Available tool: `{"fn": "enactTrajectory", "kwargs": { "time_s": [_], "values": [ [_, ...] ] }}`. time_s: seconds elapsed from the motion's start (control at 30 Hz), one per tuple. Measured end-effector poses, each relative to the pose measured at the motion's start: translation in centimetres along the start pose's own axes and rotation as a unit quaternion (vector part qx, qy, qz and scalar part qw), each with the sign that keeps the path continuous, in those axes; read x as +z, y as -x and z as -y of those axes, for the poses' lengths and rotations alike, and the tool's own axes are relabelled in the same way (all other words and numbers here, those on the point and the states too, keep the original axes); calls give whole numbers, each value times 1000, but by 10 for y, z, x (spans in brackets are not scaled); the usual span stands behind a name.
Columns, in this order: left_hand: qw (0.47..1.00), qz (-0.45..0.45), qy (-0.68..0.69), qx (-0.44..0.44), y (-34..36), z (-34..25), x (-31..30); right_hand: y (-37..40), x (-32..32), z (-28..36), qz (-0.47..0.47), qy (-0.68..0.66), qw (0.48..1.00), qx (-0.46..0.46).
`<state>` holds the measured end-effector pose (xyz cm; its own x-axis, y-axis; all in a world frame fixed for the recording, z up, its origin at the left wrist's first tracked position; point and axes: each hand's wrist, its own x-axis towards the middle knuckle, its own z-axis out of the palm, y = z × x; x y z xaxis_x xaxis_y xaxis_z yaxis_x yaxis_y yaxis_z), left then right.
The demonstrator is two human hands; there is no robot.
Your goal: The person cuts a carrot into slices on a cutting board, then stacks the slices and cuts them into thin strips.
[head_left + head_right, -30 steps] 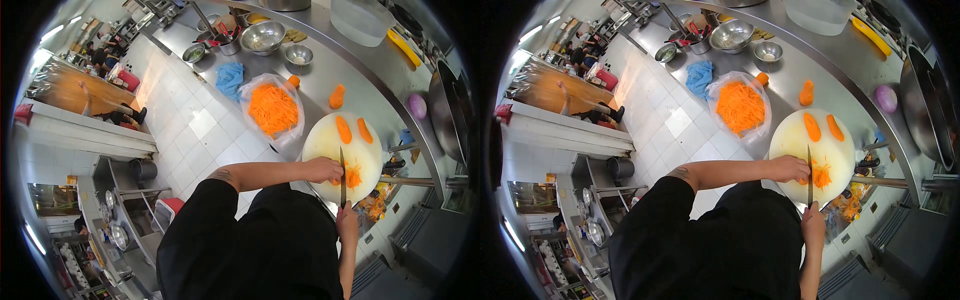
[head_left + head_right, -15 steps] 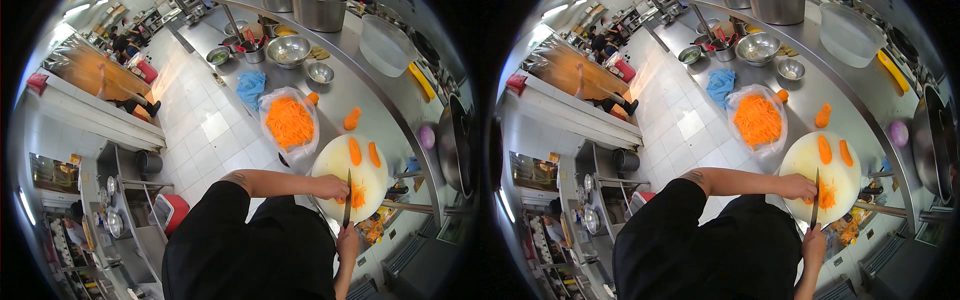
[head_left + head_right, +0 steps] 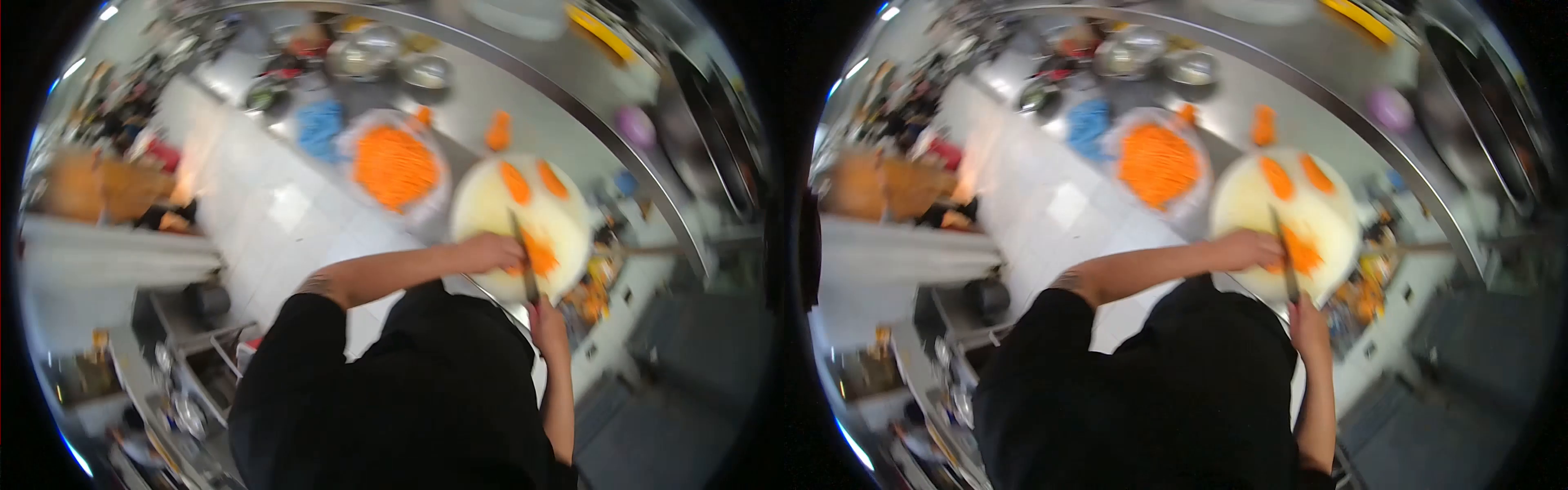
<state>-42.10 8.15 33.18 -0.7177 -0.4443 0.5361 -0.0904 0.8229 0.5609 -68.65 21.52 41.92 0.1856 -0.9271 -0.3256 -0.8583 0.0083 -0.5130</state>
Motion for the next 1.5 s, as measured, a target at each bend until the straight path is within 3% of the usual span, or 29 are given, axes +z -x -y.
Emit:
{"fn": "enactTrajectory", "kwargs": {
  "time_s": [0.03, 0.1, 0.2, 0.37, 0.47, 0.67, 0.77, 0.97, 1.07, 1.17, 1.27, 1.5],
  "values": [
    [998, 47, -24, -34, 6, 0, -2, 2, 2, -1, -8, 23, 999, 28],
    [997, 51, -51, -28, 5, -5, -12, 5, 18, -14, -29, 38, 998, 27],
    [996, 41, -47, -66, -7, -21, -22, 10, 1, 17, -58, 30, 998, 8],
    [993, 48, -70, -79, -13, -27, -28, 34, -32, 51, -11, 60, 998, 28],
    [993, 53, -56, -90, -14, -28, -29, 16, -6, 37, 0, 67, 997, 42],
    [993, 39, -57, -92, -8, -24, -24, 17, -35, 57, 10, 69, 997, 26],
    [994, 27, -46, -91, -9, -25, -23, 0, 3, 34, -11, 51, 998, 23],
    [994, 30, -68, -75, -7, -25, -23, 11, -28, 52, 23, 60, 997, 31],
    [996, 19, -48, -79, -7, -25, -21, -9, -5, 44, 13, 56, 998, 29],
    [994, 38, -55, -87, -7, -27, -25, 6, -28, 54, 17, 61, 998, 27],
    [996, 10, -70, -62, -7, -26, -22, -3, 5, 38, -3, 50, 999, 17],
    [996, 23, -48, -76, -8, -27, -25, 1, -13, 45, 21, 51, 998, 30]
  ]
}}
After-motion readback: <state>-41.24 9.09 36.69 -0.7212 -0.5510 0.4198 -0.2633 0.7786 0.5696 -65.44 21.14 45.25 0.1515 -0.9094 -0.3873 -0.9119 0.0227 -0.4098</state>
